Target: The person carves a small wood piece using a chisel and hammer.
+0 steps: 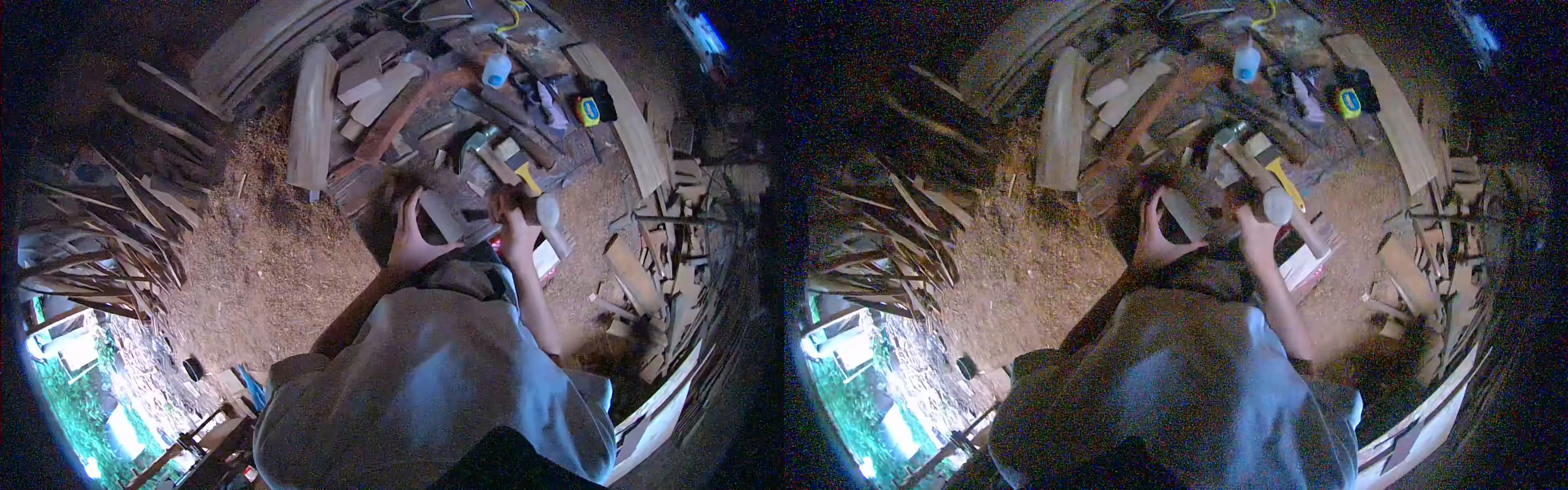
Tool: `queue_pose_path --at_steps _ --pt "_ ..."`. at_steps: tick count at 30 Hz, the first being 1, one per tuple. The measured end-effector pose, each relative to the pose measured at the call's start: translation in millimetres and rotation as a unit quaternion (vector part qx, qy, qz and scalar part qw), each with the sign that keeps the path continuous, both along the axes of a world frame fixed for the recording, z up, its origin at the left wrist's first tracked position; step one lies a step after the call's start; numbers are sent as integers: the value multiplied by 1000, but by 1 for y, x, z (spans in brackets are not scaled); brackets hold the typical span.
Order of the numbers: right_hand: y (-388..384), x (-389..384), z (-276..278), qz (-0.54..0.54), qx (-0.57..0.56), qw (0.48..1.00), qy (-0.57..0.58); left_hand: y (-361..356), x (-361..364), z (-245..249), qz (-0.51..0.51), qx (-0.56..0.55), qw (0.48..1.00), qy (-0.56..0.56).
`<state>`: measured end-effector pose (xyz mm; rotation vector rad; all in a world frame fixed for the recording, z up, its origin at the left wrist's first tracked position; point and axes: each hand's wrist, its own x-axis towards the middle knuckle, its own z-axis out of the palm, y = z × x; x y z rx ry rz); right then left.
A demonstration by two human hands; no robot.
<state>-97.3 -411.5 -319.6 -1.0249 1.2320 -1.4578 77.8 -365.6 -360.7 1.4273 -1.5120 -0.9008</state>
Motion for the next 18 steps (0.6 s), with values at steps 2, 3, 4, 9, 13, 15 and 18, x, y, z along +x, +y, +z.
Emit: queue_pose_path --at_steps 2,3,4,9,13,15,18 --pt "3 -17 -28 -15 -15 1000 -1 1 -5 -7 33 -59 997 -24" --pt "5 -17 -22 -23 -7 1000 1 2 -7 -4 25 -51 998 -22" --pt "7 -13 -3 -36 12 998 46 1 -7 5 37 -17 998 -44" --pt "6 -6 38 13 36 999 27 2 -14 12 73 41 995 -62" --pt "0 13 38 10 1 1000 25 1 -14 9 75 41 993 -78" --pt "-3 18 25 11 5 1000 9 1 -14 8 78 34 993 -77" --pt "-2 19 19 15 -27 998 58 3 -16 13 93 83 989 -83"
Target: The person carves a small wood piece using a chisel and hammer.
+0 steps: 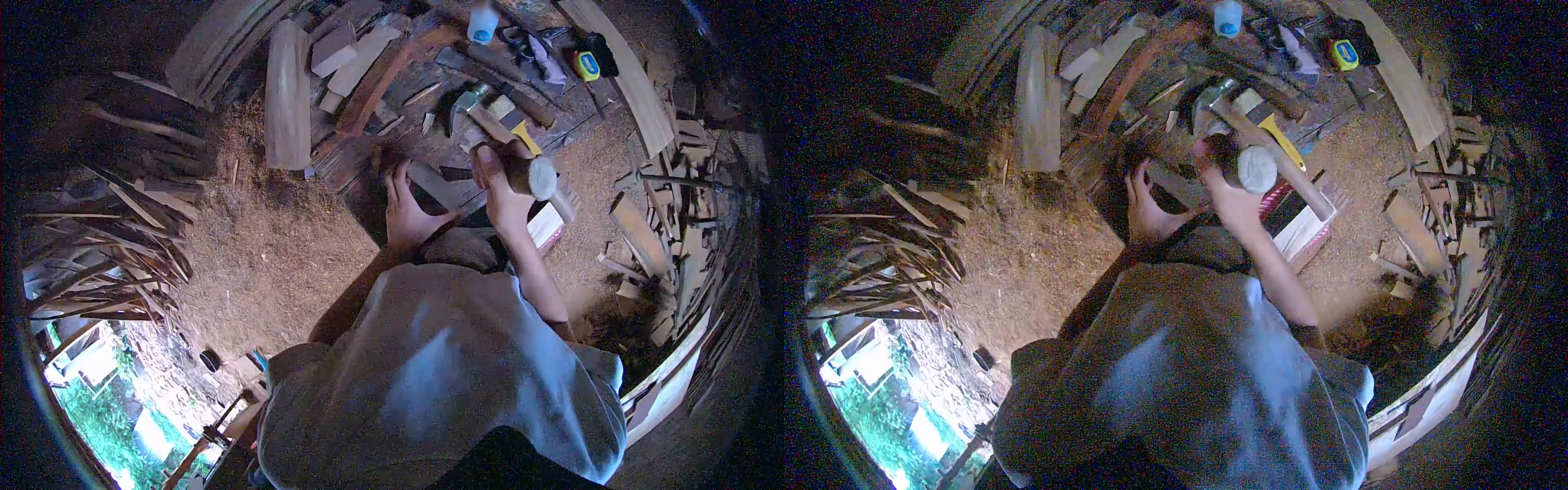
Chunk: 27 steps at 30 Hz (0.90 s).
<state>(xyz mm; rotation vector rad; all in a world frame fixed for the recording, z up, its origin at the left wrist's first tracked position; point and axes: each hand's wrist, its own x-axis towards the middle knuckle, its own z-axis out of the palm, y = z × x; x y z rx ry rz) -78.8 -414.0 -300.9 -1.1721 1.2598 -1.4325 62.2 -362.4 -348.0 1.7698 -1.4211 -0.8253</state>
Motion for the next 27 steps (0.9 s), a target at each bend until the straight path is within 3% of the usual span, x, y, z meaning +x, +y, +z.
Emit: queue_pose_path --at_steps 2,6,11,14,19,24,27 --pt "1 4 22 29 13 999 -20 1 0 -3 2 -9 1000 -7" --pt "8 -5 14 77 84 993 -40 -1 1 -7 -11 -49 997 -60" --pt "8 -6 2 85 20 996 25 1 1 -1 -5 -15 998 -59" --pt "10 8 27 66 -20 997 -24 1 1 1 -6 -4 997 -80" --pt "11 4 28 67 13 998 16 0 -1 -6 17 23 999 -39" --pt "14 0 28 95 68 992 51 1 -1 -11 14 10 996 -93" --pt "15 8 25 66 -17 998 -3 0 -1 -4 26 47 998 -40"
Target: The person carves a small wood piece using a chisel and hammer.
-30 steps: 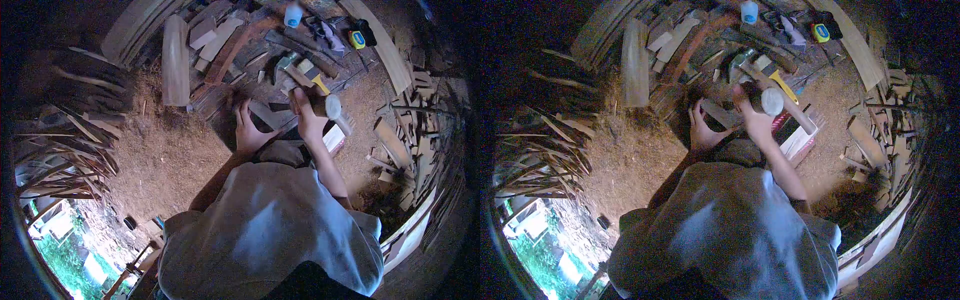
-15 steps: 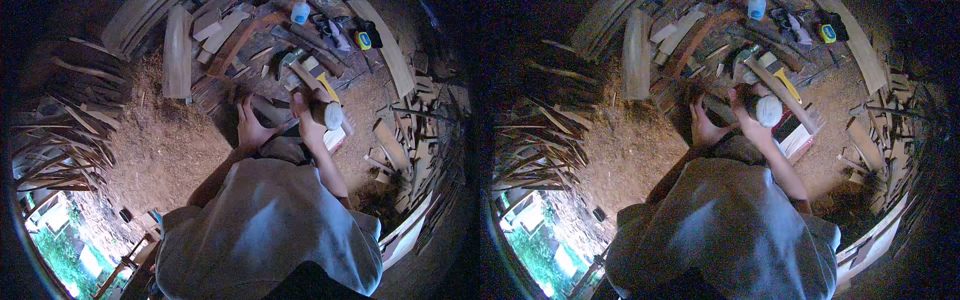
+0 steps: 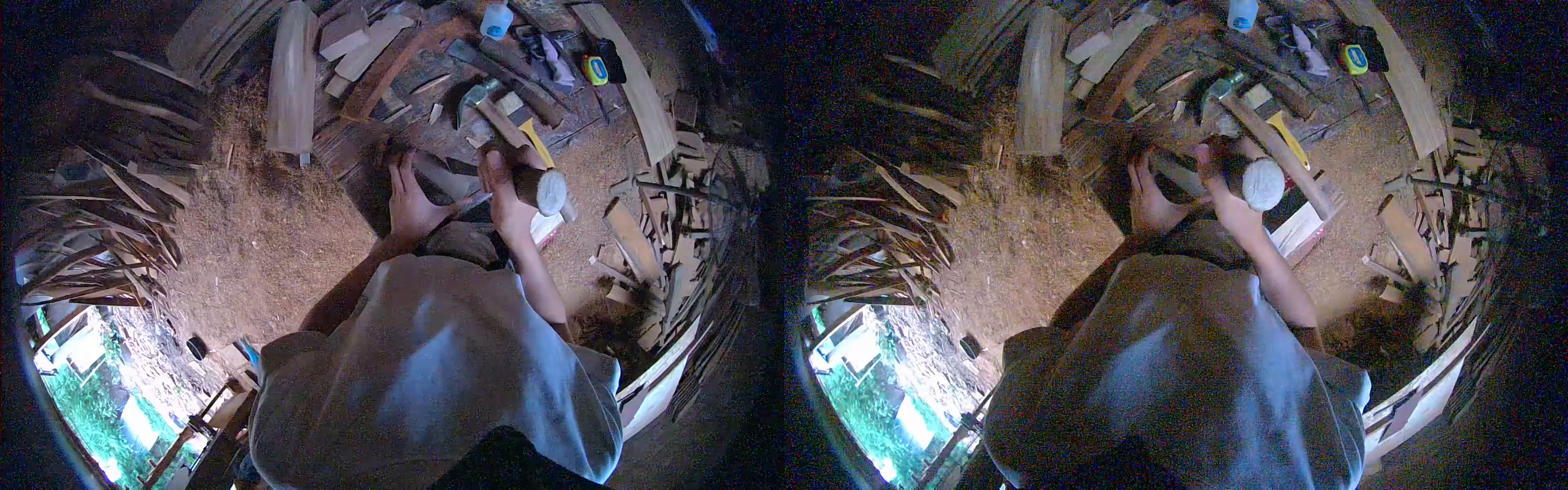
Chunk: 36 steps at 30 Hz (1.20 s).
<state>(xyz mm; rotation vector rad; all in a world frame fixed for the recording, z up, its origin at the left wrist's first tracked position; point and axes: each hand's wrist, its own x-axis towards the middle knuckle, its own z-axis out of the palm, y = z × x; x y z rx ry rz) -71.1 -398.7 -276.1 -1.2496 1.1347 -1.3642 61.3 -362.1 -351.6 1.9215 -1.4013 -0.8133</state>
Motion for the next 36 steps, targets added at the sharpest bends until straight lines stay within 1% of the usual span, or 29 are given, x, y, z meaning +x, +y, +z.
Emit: queue_pose_path --at_steps 1,3,5,6,8,9,11,12,13,14,15,17,18,20,21,23,26,28,29,31,33,35,36 --pt "-1 2 2 -3 -3 1000 -14 0 0 -1 1 -1 1000 1" --pt "-1 5 8 -6 -6 1000 -28 1 0 -4 -4 -52 998 -35" --pt "2 7 15 13 19 993 -118 2 0 -10 -5 -58 997 -46" --pt "2 9 15 14 19 993 -118 2 0 -8 -8 -65 996 -58" --pt "3 11 15 16 4 984 -177 1 -1 -2 -4 -54 997 -52" --pt "4 8 9 17 3 984 -176 0 -1 1 -1 -43 998 -47" --pt "6 -1 -7 -9 23 998 -64 0 -2 1 3 -46 998 -37" --pt "6 1 -3 -8 22 998 -63 0 -2 1 6 -49 998 -28" --pt "8 3 2 2 14 995 -98 0 -1 3 7 -49 998 -28" --pt "9 6 8 11 6 991 -133 1 1 5 -9 -40 999 -26" --pt "10 8 13 11 6 991 -133 1 1 7 -25 -32 999 -24" --pt "12 10 20 -12 45 992 -118 1 1 10 -25 -16 999 -35" --pt "11 8 16 -12 45 992 -118 1 1 11 -26 -1 999 -46" --pt "8 3 3 20 -14 996 -85 2 1 8 -27 -8 998 -48" --pt "8 2 4 19 -14 996 -85 2 1 6 -27 -15 998 -50" --pt "9 1 7 -1 13 999 -30 1 0 0 -17 -19 998 -55" --pt "9 -2 3 8 16 1000 -15 1 -3 -1 0 -32 998 -52" --pt "8 -6 -7 -2 3 1000 1 0 -2 2 4 -43 998 -43" --pt "8 -7 -11 -11 -11 1000 17 0 0 5 -12 -49 998 -27" --pt "6 -6 -5 -3 -17 1000 10 0 0 9 -28 -55 998 -12" --pt "7 -6 -1 4 -23 1000 4 0 0 11 -29 -49 998 -37" --pt "10 -11 1 5 54 998 -25 0 0 12 -29 -45 998 -30" --pt "10 -14 -3 5 54 998 -25 0 0 12 -28 -41 998 -24"
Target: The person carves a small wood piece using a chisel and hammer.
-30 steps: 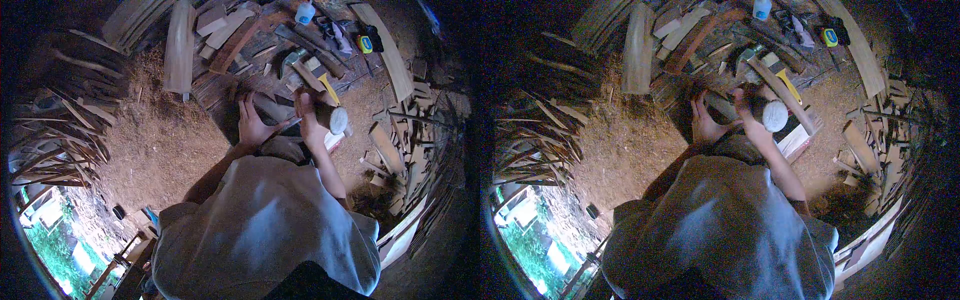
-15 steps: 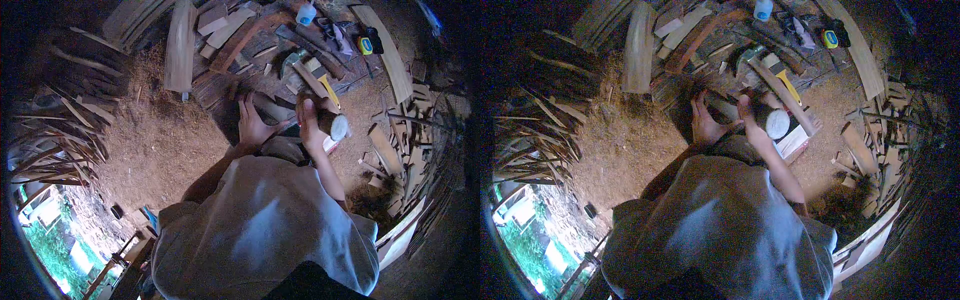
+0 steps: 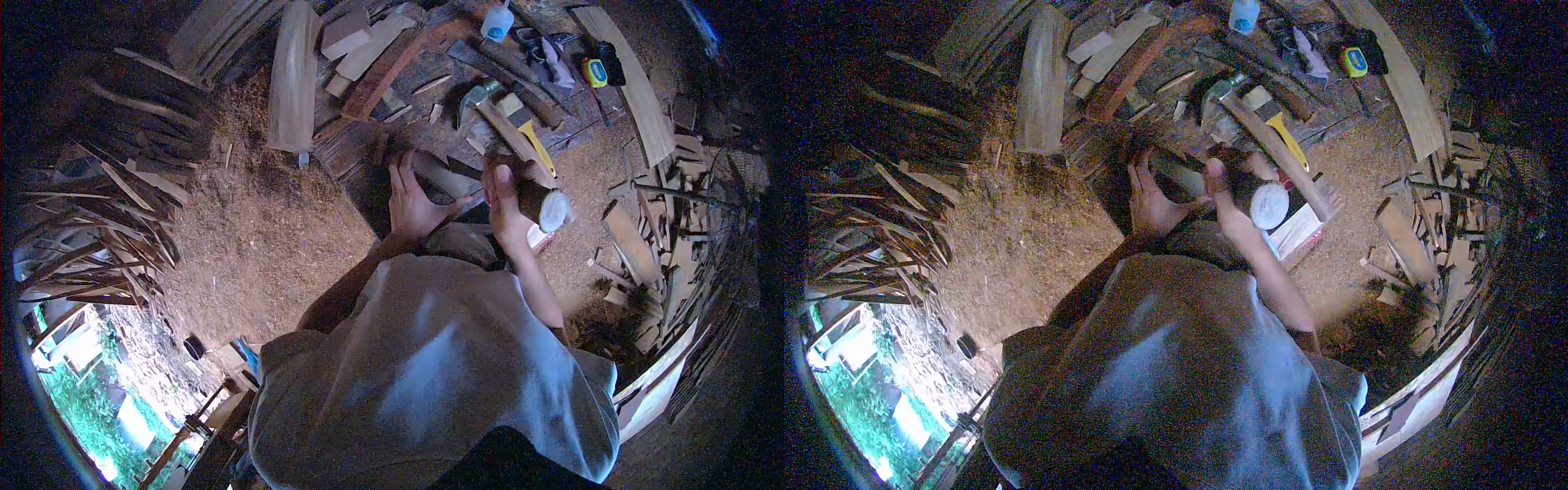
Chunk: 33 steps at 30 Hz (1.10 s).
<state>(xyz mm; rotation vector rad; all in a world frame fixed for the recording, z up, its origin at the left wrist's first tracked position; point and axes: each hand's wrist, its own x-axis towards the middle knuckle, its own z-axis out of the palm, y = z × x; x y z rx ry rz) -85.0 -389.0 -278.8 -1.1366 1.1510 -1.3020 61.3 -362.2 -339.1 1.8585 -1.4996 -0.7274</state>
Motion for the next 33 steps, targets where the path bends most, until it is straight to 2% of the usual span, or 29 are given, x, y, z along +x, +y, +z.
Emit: queue_pose_path --at_steps 2,5,13,15,17,20,21,23,24,26,31,33 --pt "-2 -3 -10 7 -34 994 107 1 0 -4 1 -14 1000 -6" --pt "-2 3 -8 -22 -49 998 45 0 -1 -7 12 -21 1000 -4" --pt "-1 6 -13 -4 -71 995 64 0 -1 -16 21 -39 999 -21" --pt "-3 5 -12 18 -73 994 75 0 -2 -12 31 6 1000 3" --pt "-4 6 -11 13 -124 989 85 1 -2 -16 30 -8 1000 -1" --pt "-4 7 -15 -5 -137 985 102 1 -1 -14 28 -20 999 -2" --pt "-3 5 -17 -5 -137 985 102 1 -1 -12 28 -17 999 1" --pt "-1 -1 -22 -10 -41 995 89 0 -1 -11 21 -22 1000 4" --pt "-2 -1 -20 -10 -41 995 89 0 -1 -11 14 -28 999 6" --pt "-4 2 -15 35 -113 987 112 0 -1 -13 19 -21 1000 0" --pt "-5 5 -16 10 -94 990 108 1 1 -11 0 -36 999 -16" --pt "-6 7 -11 4 -81 989 120 0 2 -10 -12 -47 999 18"
